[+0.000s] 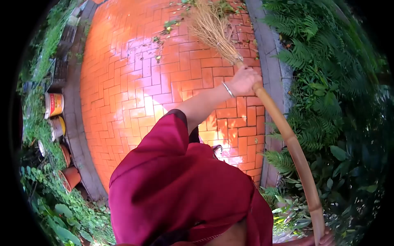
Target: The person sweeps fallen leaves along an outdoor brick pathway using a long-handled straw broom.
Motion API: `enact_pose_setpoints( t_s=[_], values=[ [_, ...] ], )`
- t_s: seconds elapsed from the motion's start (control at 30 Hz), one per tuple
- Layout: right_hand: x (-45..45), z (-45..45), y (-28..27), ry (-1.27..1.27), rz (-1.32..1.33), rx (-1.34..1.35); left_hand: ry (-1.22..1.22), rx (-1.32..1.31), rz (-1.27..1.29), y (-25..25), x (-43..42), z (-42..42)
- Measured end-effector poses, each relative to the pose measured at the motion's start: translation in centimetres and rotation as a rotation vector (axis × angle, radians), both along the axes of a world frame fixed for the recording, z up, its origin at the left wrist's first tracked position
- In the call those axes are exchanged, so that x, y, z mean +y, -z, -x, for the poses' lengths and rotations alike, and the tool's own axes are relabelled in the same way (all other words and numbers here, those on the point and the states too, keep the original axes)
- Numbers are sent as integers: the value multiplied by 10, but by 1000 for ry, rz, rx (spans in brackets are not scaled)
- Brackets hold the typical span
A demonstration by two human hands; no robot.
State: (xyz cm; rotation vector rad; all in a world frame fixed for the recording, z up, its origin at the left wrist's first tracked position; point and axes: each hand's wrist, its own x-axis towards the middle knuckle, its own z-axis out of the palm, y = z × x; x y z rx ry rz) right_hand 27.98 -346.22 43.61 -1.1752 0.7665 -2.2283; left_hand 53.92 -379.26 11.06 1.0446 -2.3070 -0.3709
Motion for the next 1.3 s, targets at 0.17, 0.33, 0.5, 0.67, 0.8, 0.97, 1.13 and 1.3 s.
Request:
enact_pose_setpoints(
  t_s=[0.17, 0.33, 0.5, 0.67, 0.8, 0.97, 1.13, 1.3],
  values=[
    [13, 71, -14, -77, 38, -123, 4, -83, -35, -31, 91, -28],
    [-32, 97, 57, -401, -298, -19, -197, -195, -259, 20, 171, -117],
    [-123, -69, 121, -481, -604, -132, -372, -425, -551, 92, 169, -233],
    [-141, -95, 91, -332, -603, 122, -187, -406, -523, 119, 69, -199],
    [-154, -83, 68, -313, -431, 328, -199, -335, -248, 105, -65, -143],
    [-182, -53, 26, -316, -223, 190, -246, -79, -21, 21, -136, -123],
    [-222, -9, 24, -291, -62, 27, -177, -47, -1, -17, -115, -124],
    [-317, -1, 106, -368, -424, -114, -406, -275, -213, 45, -73, -199]
  ],
)
